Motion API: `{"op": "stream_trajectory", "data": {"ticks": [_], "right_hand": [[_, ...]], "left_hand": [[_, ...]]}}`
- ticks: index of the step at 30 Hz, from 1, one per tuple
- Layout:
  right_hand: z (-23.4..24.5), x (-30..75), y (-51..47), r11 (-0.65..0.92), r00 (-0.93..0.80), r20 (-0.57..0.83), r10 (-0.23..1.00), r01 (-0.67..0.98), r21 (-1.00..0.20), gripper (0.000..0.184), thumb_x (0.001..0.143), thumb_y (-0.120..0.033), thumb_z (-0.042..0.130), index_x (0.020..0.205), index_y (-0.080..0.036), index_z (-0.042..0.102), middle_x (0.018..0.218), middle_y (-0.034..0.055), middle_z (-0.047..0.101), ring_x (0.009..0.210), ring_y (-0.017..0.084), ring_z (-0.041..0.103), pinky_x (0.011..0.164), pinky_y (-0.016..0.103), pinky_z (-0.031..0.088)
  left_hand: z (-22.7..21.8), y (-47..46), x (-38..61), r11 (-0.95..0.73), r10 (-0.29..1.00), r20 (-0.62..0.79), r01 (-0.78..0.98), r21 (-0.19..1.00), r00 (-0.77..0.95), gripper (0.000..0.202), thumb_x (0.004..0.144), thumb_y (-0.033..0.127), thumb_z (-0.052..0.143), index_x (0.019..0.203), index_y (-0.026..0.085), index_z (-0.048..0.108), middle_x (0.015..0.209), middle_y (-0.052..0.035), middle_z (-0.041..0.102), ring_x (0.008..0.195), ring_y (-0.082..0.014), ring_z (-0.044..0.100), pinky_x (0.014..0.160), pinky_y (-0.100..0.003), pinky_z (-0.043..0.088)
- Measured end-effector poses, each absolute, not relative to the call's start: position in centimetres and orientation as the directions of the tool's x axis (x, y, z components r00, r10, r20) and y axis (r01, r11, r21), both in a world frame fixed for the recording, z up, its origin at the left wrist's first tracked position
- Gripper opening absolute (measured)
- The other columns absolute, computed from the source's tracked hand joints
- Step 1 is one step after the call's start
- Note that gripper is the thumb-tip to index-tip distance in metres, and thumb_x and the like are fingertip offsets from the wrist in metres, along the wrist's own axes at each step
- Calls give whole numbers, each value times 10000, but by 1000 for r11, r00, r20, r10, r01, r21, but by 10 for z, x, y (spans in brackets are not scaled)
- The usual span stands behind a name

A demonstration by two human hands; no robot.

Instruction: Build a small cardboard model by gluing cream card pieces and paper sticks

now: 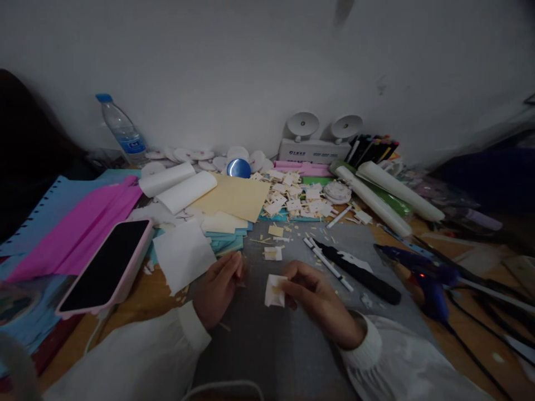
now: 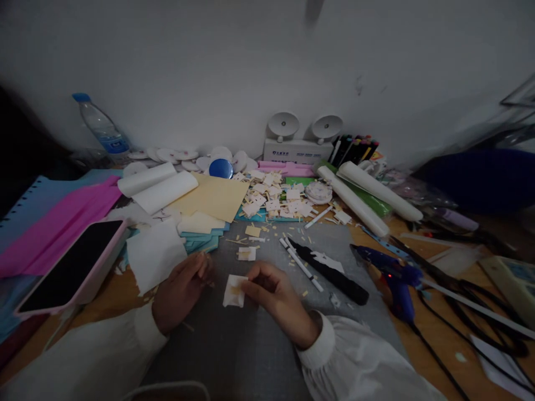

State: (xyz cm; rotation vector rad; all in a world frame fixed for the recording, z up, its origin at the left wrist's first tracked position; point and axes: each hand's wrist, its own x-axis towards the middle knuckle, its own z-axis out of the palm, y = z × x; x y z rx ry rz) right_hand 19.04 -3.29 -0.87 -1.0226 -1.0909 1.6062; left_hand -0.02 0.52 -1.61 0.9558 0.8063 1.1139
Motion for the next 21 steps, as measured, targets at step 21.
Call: {"op": "stream_trajectory", "data": {"ticks": [21], "right_hand": [[-7, 191, -34, -201, -220, -157, 963, -195, -960, 315, 784, -452, 708, 727, -185, 552, 598, -39, 551, 522, 86, 452, 510, 231, 331]], "left_hand": [[-16, 7, -1, 216, 975, -180, -361, 907, 133, 241, 695, 370, 793, 728, 166, 669, 725, 15, 581, 660, -94, 480, 587, -180, 388]]}}
